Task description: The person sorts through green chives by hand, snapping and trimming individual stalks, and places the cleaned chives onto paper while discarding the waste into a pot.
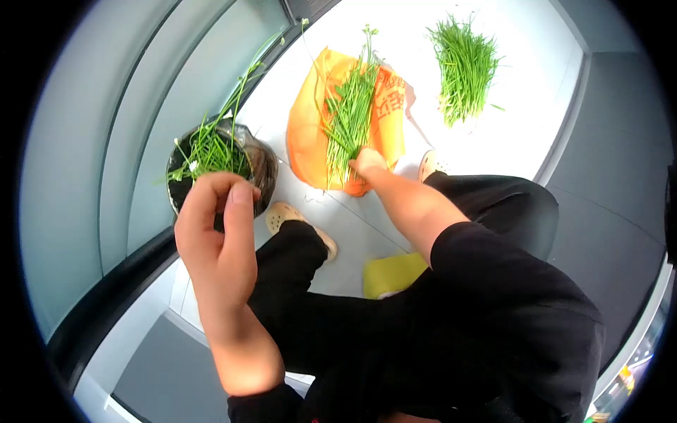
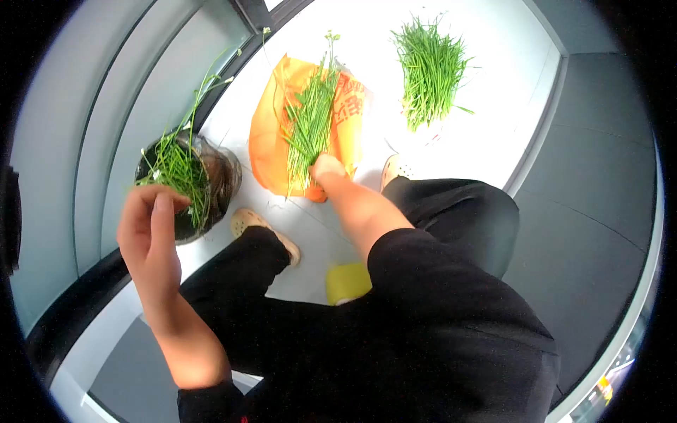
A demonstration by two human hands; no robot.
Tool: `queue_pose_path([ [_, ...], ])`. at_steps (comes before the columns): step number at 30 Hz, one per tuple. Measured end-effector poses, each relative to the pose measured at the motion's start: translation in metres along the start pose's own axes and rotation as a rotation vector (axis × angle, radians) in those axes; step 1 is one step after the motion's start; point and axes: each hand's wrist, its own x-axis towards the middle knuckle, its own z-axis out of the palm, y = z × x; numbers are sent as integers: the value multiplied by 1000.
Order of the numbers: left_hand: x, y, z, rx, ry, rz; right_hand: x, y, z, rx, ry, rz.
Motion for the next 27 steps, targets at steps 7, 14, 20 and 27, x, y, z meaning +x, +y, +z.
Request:
queue_pose_path([
  [7, 4, -5, 1, 58, 27, 31, -7, -1, -14, 154, 1, -226],
  [14, 10, -5, 16, 564, -42, 128, -77, -39, -127, 978, -452, -340],
  [20, 22, -4, 35, 448, -234, -77, -164, -65, -224, 971, -498, -702],
  [27, 23, 22, 74, -982, -435, -95, -233, -67, -248, 1115, -828, -764],
])
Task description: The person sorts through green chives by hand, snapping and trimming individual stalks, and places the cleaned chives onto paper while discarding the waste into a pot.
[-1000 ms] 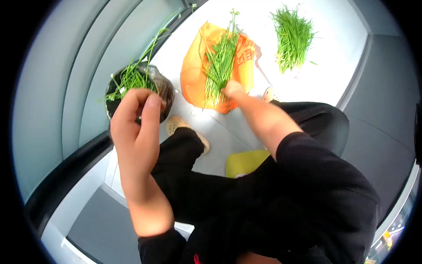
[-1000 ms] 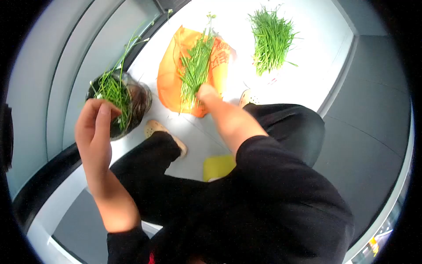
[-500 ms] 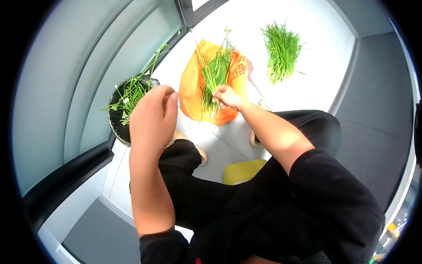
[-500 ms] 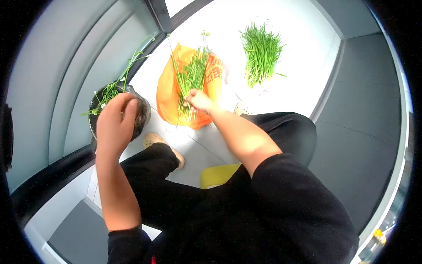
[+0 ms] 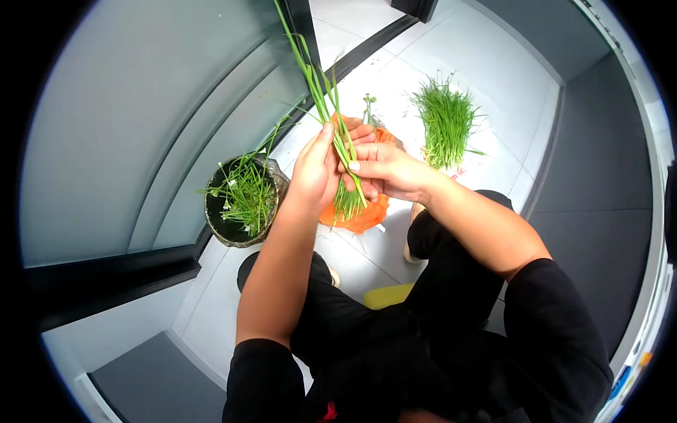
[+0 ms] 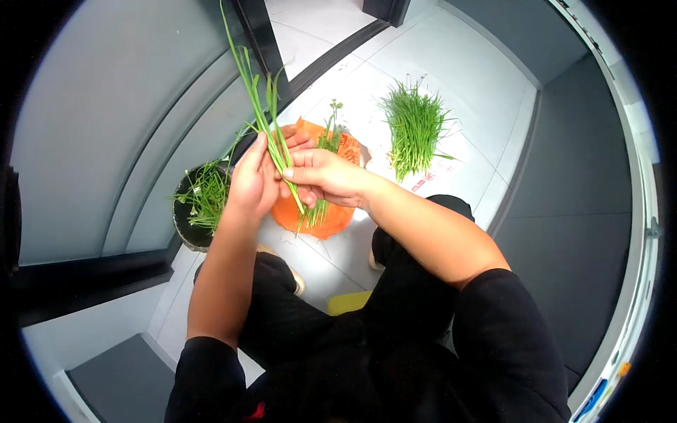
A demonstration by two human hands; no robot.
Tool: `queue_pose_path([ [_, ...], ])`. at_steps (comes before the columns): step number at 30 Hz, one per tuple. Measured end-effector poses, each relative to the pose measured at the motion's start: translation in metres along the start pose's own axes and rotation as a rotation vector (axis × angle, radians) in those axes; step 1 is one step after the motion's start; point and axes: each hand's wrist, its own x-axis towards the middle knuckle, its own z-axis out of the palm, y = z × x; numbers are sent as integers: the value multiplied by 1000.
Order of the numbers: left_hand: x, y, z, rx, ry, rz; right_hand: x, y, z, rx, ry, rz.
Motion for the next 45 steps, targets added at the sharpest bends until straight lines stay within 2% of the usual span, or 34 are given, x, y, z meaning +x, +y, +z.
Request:
queue_pose_path([
  [1, 0, 1, 9, -182, 42, 83, 0, 1, 2, 40, -64, 1],
  [2, -1, 1, 11, -223, 67, 109, 1, -1, 2, 51, -74, 1],
  [3, 0, 1, 7, -212, 76, 103, 2, -8, 3, -272, 13, -10],
  [4, 2, -2, -1, 25, 135, 168, 3, -13, 2, -591, 107, -22],
  [5, 3, -6, -7, 262, 187, 230, 3, -19, 0, -603, 253, -77],
  [7, 5, -3, -6, 286, 201, 246, 4, -30, -15, -791, 473, -227],
  [9, 2, 0, -2, 493, 211, 48, 2, -39, -21, -662, 498, -361],
  [11, 3, -8, 6, 572, 198, 48, 5, -41, -17, -627, 516, -396],
  [13, 7, -20, 10, 843, 201, 235, 11, -39, -18, -708, 606, -546],
  [14, 11, -25, 9, 973, 203, 350, 10, -42, -19, -756, 690, -507],
  [15, 12, -26, 11, 972, 195, 345, 9, -43, -24, -753, 700, -504],
  [17, 13, -26, 15, 1164, 196, 327, 9, -45, -34, -787, 689, -357],
  [18, 14, -28, 12, 1165, 191, 323, 10, -46, -35, -836, 716, -408],
  [20, 20, -33, 5, 773, 180, 144, 5, -49, -37, -816, 735, -415],
  [21, 20, -30, 9, 771, 180, 140, 3, -51, -36, -799, 750, -424],
  [23, 19, -22, 20, 467, 320, 84, 2, -48, -42, -815, 752, -414],
  [25, 24, -24, 11, 391, 326, 128, 1, -51, -42, -770, 770, -421],
  [27, 24, -21, 6, -52, 326, 172, 0, -53, -42, -724, 761, -422],
  [31, 22, -18, -7, -245, 239, 181, -2, -57, -42, -594, 730, -384],
  [35, 20, -16, -6, -71, 253, 192, 0, -53, -40, -535, 746, -406],
  [37, 22, -17, -3, 101, 248, 211, 1, -53, -37, -642, 776, -465],
  [42, 15, -14, 14, 475, 142, 181, 5, -50, -38, -669, 778, -507],
  [45, 15, -19, 15, 530, 129, 226, 6, -49, -39, -675, 779, -530],
])
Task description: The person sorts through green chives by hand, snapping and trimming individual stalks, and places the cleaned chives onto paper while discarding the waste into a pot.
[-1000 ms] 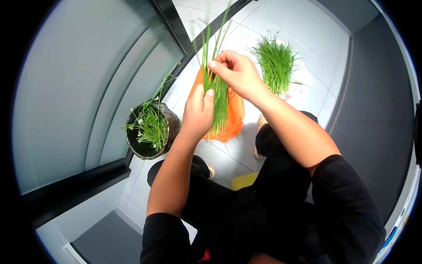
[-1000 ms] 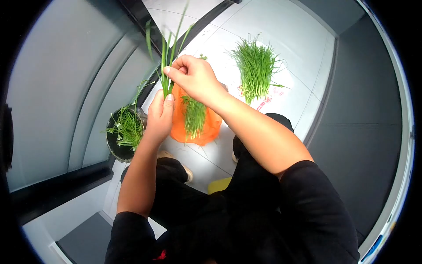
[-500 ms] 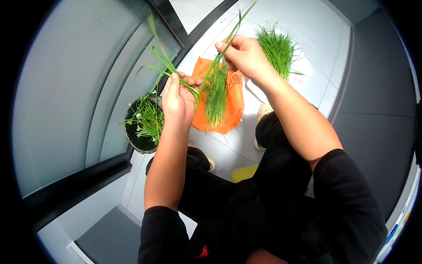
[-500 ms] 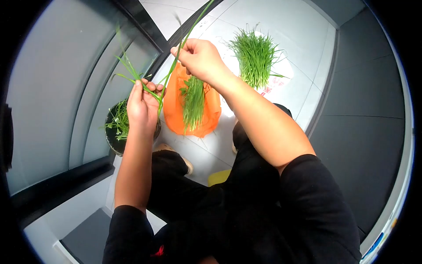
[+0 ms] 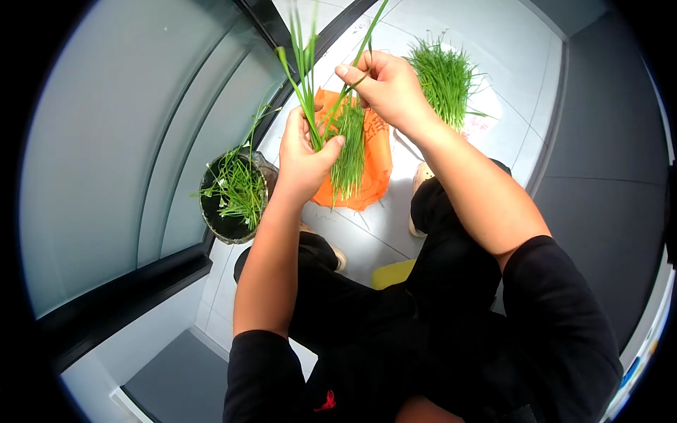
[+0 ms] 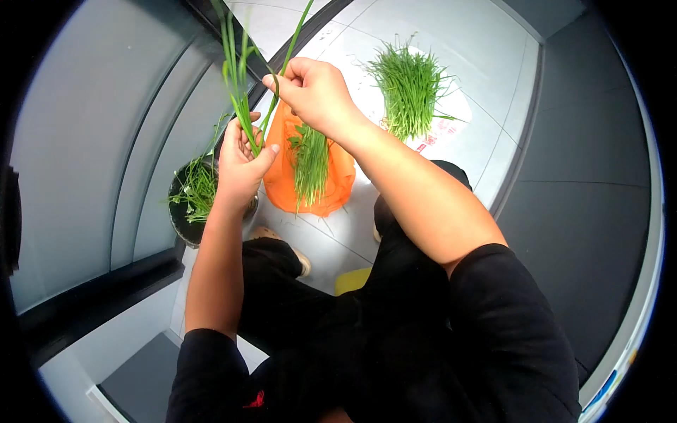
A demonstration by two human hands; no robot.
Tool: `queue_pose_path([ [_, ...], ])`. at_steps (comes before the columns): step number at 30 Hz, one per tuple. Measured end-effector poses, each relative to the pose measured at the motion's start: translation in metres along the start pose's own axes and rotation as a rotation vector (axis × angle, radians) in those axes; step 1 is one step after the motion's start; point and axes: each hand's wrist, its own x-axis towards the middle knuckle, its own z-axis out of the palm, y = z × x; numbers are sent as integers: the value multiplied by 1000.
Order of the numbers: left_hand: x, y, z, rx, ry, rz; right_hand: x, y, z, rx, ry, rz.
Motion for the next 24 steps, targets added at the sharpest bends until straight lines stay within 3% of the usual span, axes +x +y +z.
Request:
queue_pose_path([
  [5, 2, 5, -4, -151, -13, -73, 3, 0, -2, 60, 23, 30],
  [10, 6, -1, -13, -408, -8, -127, 0, -3, -5, 455, -37, 243],
  [14, 8, -6, -19, -488, 38, -116, -14, -3, 15, 189, -410, 362],
  [16, 8, -7, -18, -467, 74, -96, -19, 5, 31, 206, -404, 205],
  [18, 7, -8, -19, -448, 112, -77, -22, 10, 34, 213, -346, 205],
  [22, 8, -11, -28, -469, 159, -89, -20, 10, 38, 308, -198, 286],
  [24, 9, -11, -30, -634, 272, -120, -19, 8, 35, 411, -169, 387],
])
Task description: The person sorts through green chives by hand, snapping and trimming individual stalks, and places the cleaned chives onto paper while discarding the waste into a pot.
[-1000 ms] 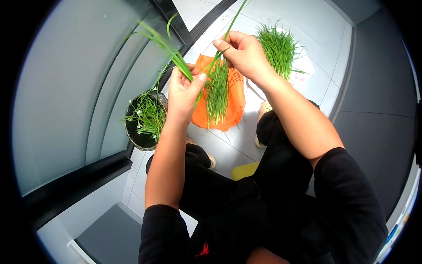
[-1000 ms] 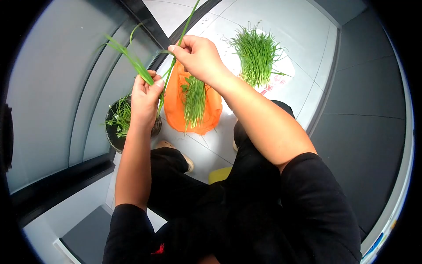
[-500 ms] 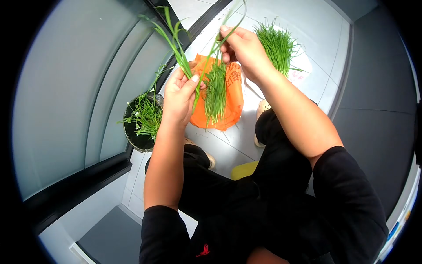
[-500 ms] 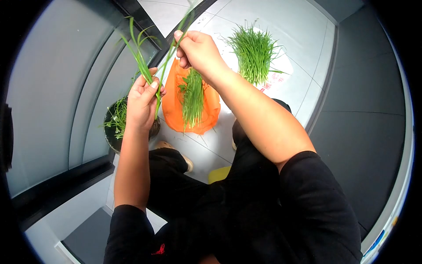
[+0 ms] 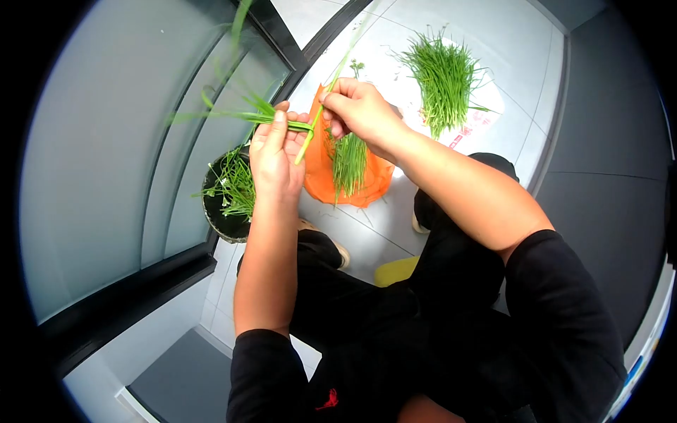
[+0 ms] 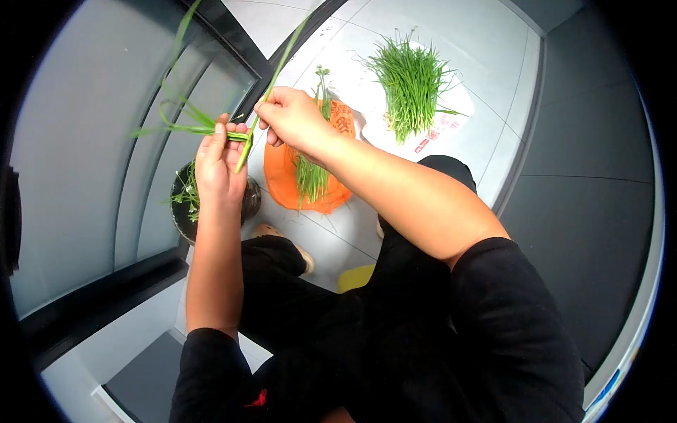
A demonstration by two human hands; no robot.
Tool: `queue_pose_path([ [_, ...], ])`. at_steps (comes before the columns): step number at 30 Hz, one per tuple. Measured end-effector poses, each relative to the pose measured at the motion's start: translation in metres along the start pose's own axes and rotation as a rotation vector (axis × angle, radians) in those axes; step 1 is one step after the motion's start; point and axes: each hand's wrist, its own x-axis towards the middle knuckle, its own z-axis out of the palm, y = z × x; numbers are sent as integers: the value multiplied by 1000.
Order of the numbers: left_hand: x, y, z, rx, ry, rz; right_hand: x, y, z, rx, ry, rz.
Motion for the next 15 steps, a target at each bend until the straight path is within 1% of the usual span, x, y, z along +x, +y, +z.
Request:
queue_pose_path([
  [2, 0, 0, 1, -35, 28, 18, -1, 1, -2, 25, -19, 14],
  [4, -1, 1, 3, -100, 45, 117, 0, 6, -1, 181, 76, 49],
  [5, 1, 1, 2, -116, 67, 153, 0, 7, -1, 182, 73, 49],
  [6, 2, 3, 2, -115, 69, 155, 1, 8, -2, 238, 122, 57],
  [7, 3, 5, 3, -124, 148, 199, 2, 8, -3, 293, 171, 65],
  [8, 4, 7, 4, -132, 225, 241, 3, 7, -4, 294, 168, 66],
  [10, 8, 14, -2, -157, 258, 253, 7, 2, -7, 344, 285, -10],
  [12, 15, 27, -17, -181, 355, 344, 15, -3, -25, 345, 390, -56],
  [13, 18, 35, -26, -235, 316, 360, 19, -6, -33, 296, 370, -107],
  [15, 20, 39, -32, -323, 238, 276, 17, -13, -38, 228, 286, -206],
])
